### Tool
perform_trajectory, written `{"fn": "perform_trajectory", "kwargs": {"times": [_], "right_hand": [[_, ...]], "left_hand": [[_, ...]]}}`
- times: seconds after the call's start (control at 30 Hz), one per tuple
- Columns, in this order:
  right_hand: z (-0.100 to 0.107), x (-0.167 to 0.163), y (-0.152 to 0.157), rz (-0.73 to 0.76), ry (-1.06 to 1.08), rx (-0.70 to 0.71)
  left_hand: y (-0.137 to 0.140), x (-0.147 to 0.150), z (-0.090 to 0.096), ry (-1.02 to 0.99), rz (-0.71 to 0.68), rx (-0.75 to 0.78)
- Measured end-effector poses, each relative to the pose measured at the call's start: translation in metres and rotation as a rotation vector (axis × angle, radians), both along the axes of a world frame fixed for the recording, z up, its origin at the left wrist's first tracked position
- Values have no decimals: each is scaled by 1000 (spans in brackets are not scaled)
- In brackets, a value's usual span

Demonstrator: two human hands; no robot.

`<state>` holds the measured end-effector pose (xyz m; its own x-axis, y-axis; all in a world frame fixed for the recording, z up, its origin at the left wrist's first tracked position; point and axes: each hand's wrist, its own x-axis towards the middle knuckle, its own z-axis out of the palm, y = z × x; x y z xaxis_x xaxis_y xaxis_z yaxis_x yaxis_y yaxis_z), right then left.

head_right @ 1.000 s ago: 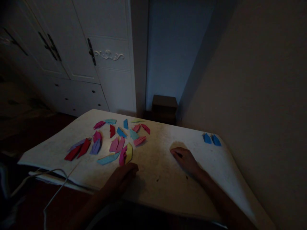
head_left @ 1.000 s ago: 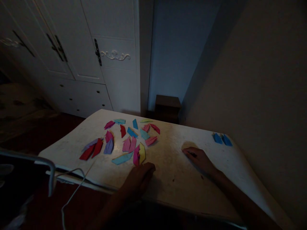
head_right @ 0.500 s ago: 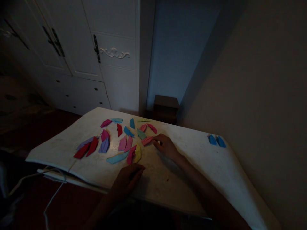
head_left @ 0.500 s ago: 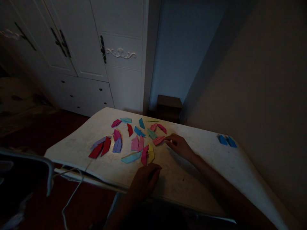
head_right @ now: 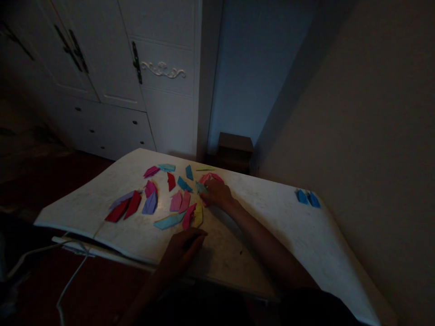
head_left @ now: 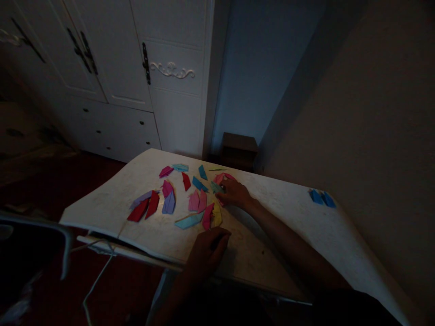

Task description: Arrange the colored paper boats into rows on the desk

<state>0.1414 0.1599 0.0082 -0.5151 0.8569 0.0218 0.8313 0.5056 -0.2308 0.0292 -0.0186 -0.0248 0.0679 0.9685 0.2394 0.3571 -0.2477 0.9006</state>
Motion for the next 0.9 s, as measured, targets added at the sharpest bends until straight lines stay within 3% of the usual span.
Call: {"fn": "perform_trajectory", "kwargs": {"times": [0.13,0.33,0.47,0.7,0.9], "right_hand": [[1,6,-3,23,50,28],[-1,20,-1,99,460,134],[4,32,-6,79,617,152],[9,73,-17,-10,567,248],[-2,127,-10,-154,436,317]], "left_hand": [[0,0,1,-11,1,5],[0,1,2,27,0,9],[-1,1,2,44,9,2],[2,0,3,93,26,-11],[7,-1,1,172,28,39]]}}
